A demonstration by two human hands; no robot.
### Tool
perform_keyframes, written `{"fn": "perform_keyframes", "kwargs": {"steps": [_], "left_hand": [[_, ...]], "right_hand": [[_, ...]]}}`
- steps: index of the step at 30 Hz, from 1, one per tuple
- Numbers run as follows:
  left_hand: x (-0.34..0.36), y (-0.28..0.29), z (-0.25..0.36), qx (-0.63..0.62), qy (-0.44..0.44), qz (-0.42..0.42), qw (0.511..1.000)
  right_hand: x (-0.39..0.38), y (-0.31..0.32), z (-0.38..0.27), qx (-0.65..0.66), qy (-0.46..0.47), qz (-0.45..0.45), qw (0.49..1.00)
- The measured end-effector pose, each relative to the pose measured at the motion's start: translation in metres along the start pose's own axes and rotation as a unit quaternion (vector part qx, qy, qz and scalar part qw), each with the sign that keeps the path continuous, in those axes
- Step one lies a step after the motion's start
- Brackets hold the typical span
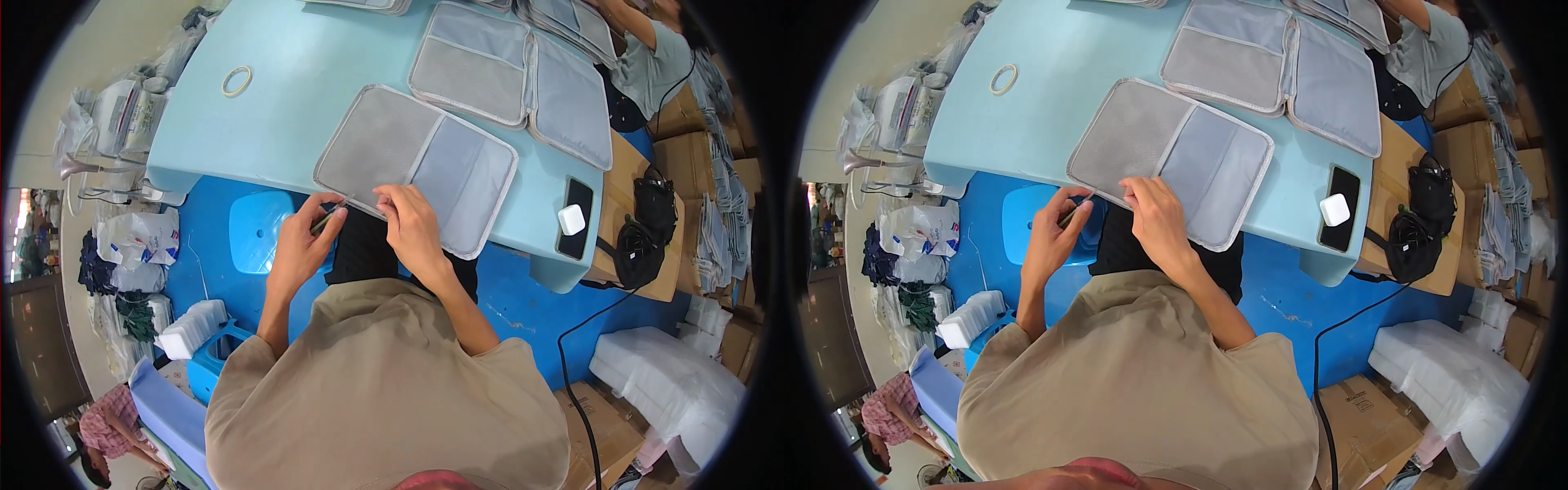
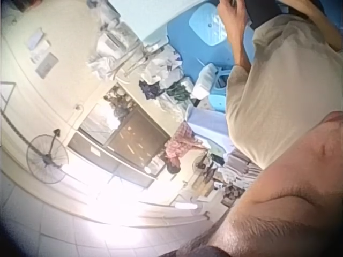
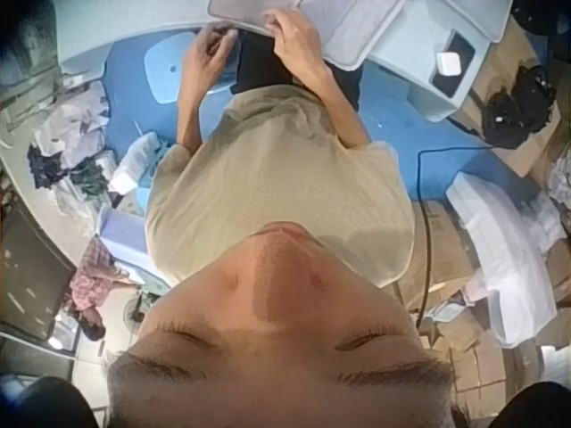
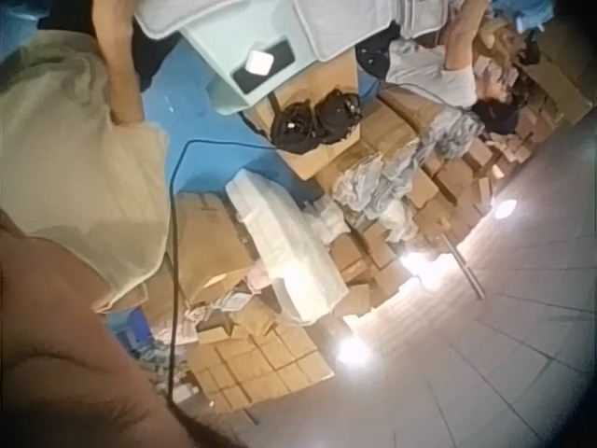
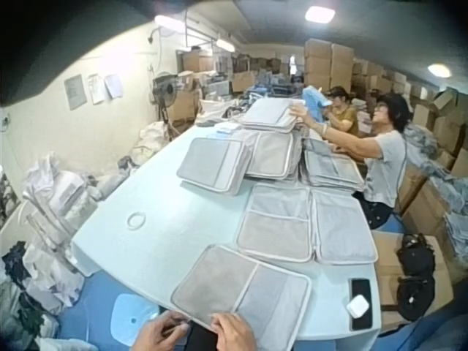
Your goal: Trimming loose threads and inspecting zippers on fabric organizers at a workshop table.
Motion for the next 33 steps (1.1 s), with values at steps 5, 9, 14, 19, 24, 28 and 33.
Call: {"fn": "perform_keyframes", "kwargs": {"steps": [5, 9, 14, 19, 24, 28, 33], "left_hand": [[0.005, -0.004, 0.015, 0.131, -0.013, -0.032, 0.991], [0.01, -0.004, 0.016, 0.194, -0.031, -0.041, 0.98], [0.015, -0.005, 0.015, 0.231, -0.08, -0.083, 0.966], [0.02, -0.005, 0.026, 0.221, -0.044, -0.1, 0.969], [0.023, -0.008, 0.023, 0.242, -0.049, -0.109, 0.963], [0.027, -0.011, 0.028, 0.263, -0.049, -0.105, 0.958], [0.025, -0.009, 0.024, 0.263, -0.061, -0.102, 0.957]], "right_hand": [[0.006, -0.005, 0.001, 0.048, -0.048, -0.03, 0.997], [0.009, -0.005, 0.005, 0.087, -0.103, -0.069, 0.988], [0.009, -0.005, 0.006, 0.09, -0.107, -0.069, 0.988], [0.007, -0.01, 0.009, 0.101, -0.117, -0.065, 0.986], [0.005, -0.012, 0.011, 0.115, -0.101, -0.049, 0.987], [0.006, -0.009, 0.01, 0.109, -0.102, -0.053, 0.987], [0.006, -0.008, 0.007, 0.09, -0.1, -0.057, 0.989]]}}
Point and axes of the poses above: each hand's wrist, its own x-axis towards the middle knuckle, its own y-axis out of the back of the hand, z = x × y, the point moved 2 cm from there along x, towards the middle knuckle, and after that the axes turned 12 degrees about -x, right-handed, at the moved point
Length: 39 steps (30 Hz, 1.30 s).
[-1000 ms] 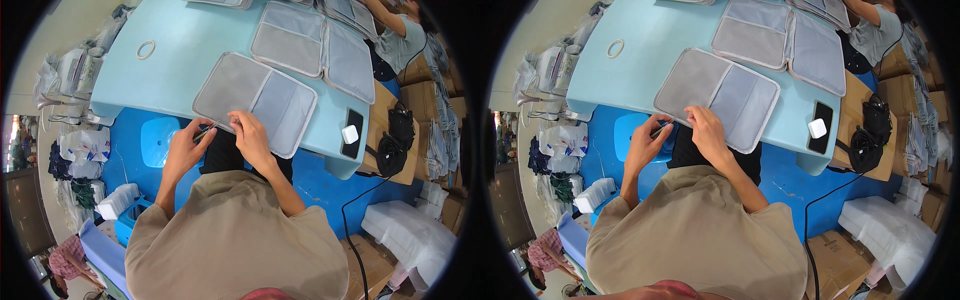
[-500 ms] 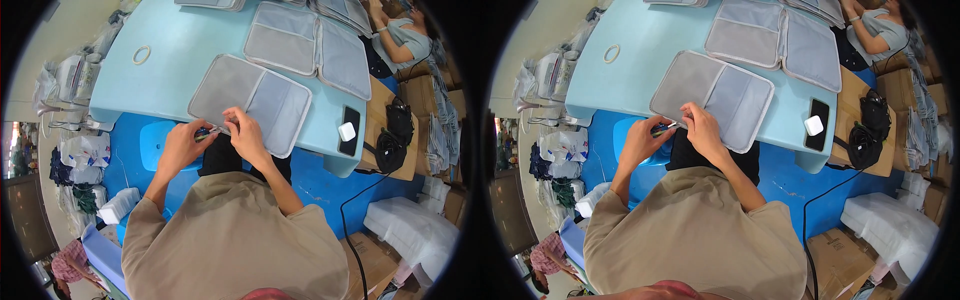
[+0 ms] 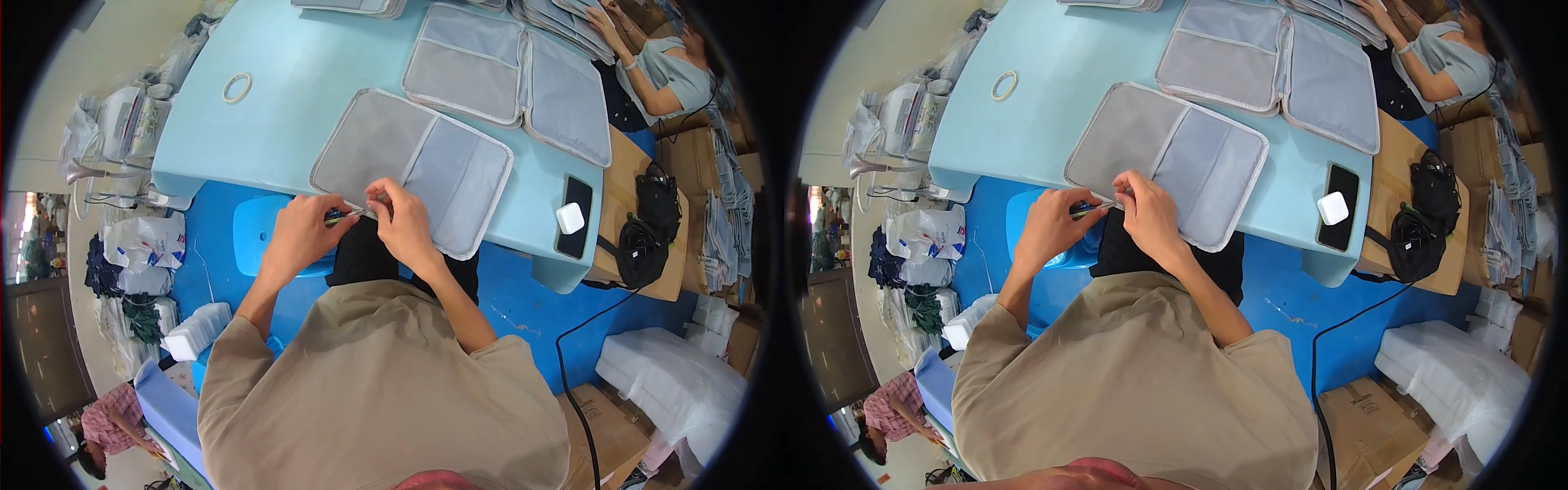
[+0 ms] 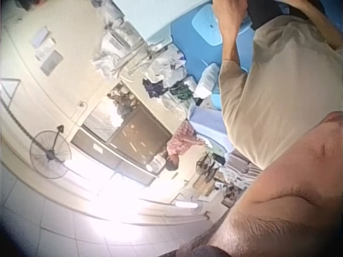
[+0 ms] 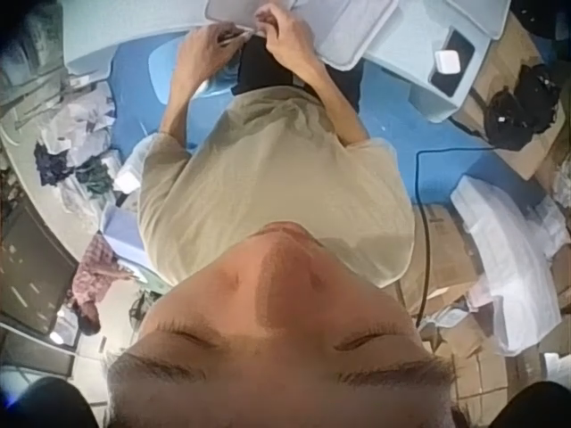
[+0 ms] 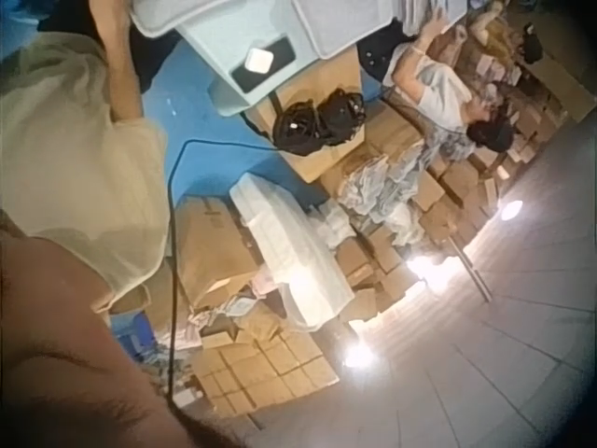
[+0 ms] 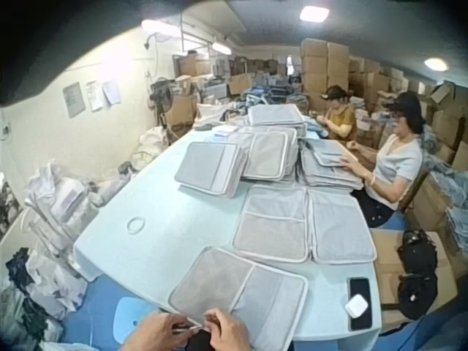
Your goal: Trimming loose threads and inspecting zippers on fabric organizers at a workshop table.
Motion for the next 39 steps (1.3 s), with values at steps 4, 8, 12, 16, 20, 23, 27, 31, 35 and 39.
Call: {"fn": "perform_keyframes", "kwargs": {"steps": [4, 8, 12, 16, 20, 23, 27, 31, 35, 39], "left_hand": [[0.0, 0.001, 0.001, 0.008, 0.008, -0.004, 1.0], [0.0, 0.003, 0.003, 0.014, 0.006, -0.011, 1.0], [0.002, 0.001, 0.002, 0.017, 0.003, -0.012, 1.0], [-0.001, -0.001, -0.001, 0.002, 0.011, -0.003, 1.0], [-0.001, -0.002, -0.001, -0.002, 0.015, -0.002, 1.0], [-0.001, -0.002, 0.002, 0.004, 0.018, 0.0, 1.0], [0.001, -0.001, -0.003, -0.01, 0.047, -0.021, 0.999], [-0.011, 0.005, -0.021, -0.151, 0.015, 0.055, 0.987], [-0.027, 0.008, -0.043, -0.3, 0.082, 0.095, 0.946], [-0.051, -0.005, -0.076, -0.378, 0.095, 0.142, 0.91]], "right_hand": [[0.0, -0.001, 0.0, 0.006, 0.007, 0.007, 1.0], [-0.001, -0.002, -0.001, -0.006, 0.003, 0.003, 1.0], [-0.003, -0.003, 0.001, -0.005, 0.014, 0.014, 1.0], [-0.005, -0.002, -0.001, -0.011, 0.016, 0.011, 1.0], [-0.005, -0.001, -0.002, -0.017, 0.018, 0.012, 1.0], [-0.004, 0.0, -0.002, -0.012, 0.019, 0.018, 1.0], [-0.013, 0.002, -0.01, 0.025, 0.073, 0.11, 0.991], [-0.055, -0.008, -0.041, 0.088, 0.156, 0.116, 0.977], [-0.096, -0.053, -0.019, 0.198, 0.002, -0.043, 0.979], [-0.098, -0.087, 0.018, 0.393, -0.177, -0.14, 0.891]]}}
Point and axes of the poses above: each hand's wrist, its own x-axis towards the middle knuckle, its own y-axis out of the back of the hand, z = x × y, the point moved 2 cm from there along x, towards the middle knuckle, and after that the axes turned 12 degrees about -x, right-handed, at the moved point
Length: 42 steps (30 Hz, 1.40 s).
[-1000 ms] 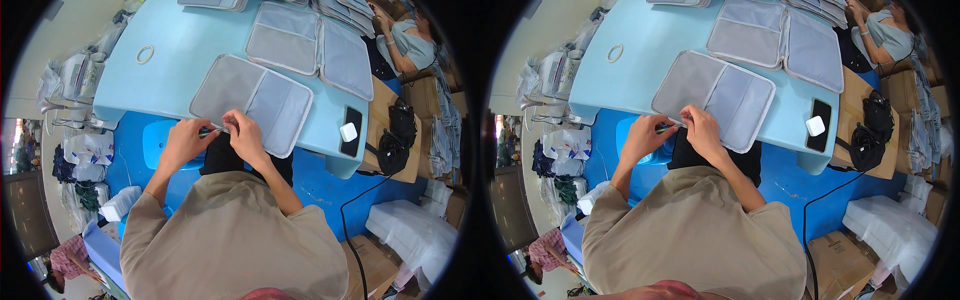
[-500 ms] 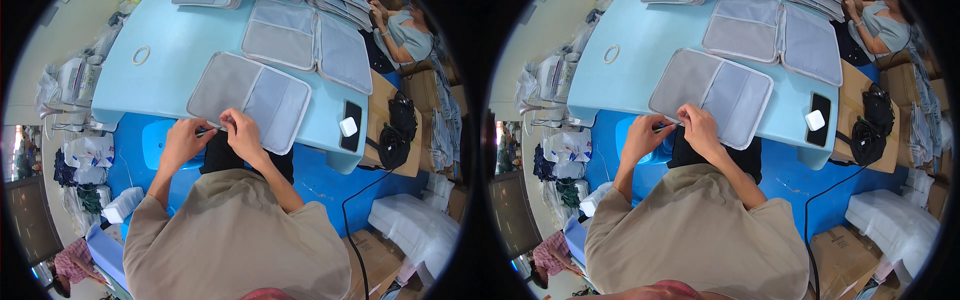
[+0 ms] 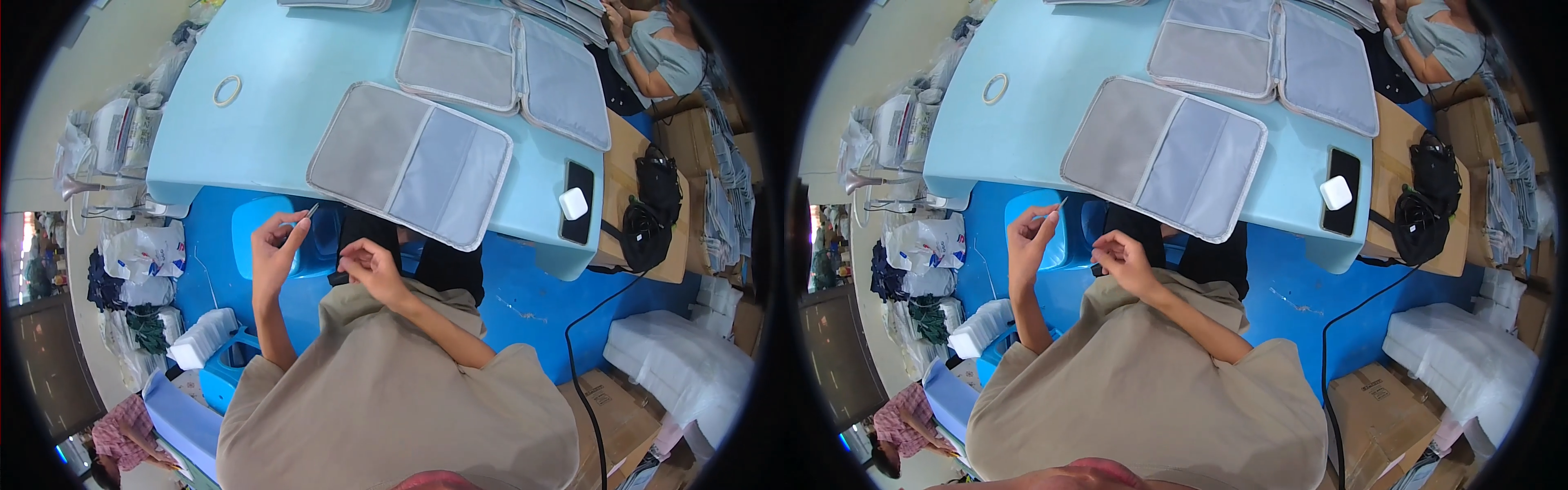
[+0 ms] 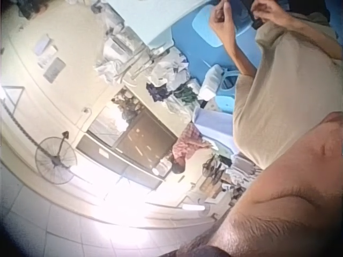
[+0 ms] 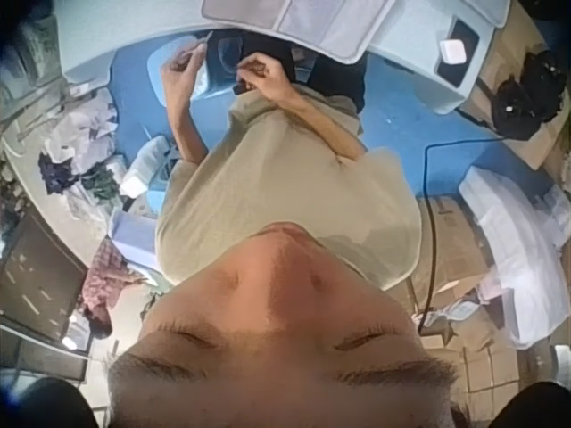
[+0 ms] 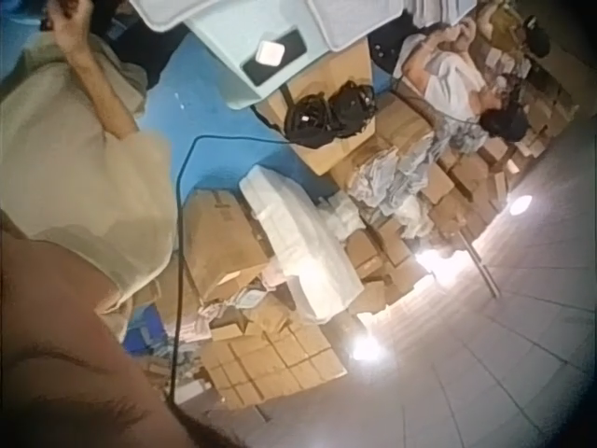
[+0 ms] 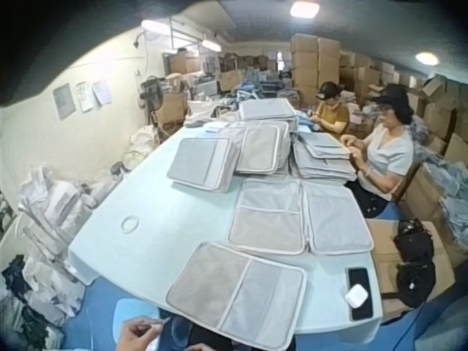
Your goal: Trimming loose threads and inspecting zippers on fabric organizers at a workshop table.
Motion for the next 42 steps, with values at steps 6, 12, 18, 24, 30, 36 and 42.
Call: {"fn": "perform_keyframes", "kwargs": {"steps": [6, 12, 18, 24, 30, 36, 42], "left_hand": [[-0.026, 0.01, -0.026, -0.047, 0.03, 0.045, 0.997], [-0.039, 0.007, -0.059, -0.098, 0.036, 0.049, 0.993], [-0.053, -0.009, -0.057, -0.068, 0.032, 0.022, 0.997], [-0.053, -0.015, -0.048, -0.064, 0.016, 0.03, 0.997], [-0.036, -0.04, -0.025, 0.047, -0.069, 0.01, 0.996], [-0.016, -0.055, -0.014, 0.173, -0.135, -0.013, 0.976], [-0.01, -0.06, -0.014, 0.204, -0.143, -0.027, 0.968]], "right_hand": [[0.018, 0.016, -0.02, 0.294, -0.112, -0.059, 0.947], [0.036, 0.006, -0.025, 0.557, -0.11, -0.111, 0.816], [0.048, 0.007, -0.014, 0.66, -0.114, -0.099, 0.736], [0.04, 0.013, -0.011, 0.593, -0.114, -0.09, 0.792], [0.032, 0.022, -0.006, 0.503, -0.087, -0.026, 0.86], [0.029, 0.026, -0.009, 0.433, -0.074, 0.016, 0.898], [0.028, 0.025, -0.007, 0.404, -0.068, 0.025, 0.912]]}}
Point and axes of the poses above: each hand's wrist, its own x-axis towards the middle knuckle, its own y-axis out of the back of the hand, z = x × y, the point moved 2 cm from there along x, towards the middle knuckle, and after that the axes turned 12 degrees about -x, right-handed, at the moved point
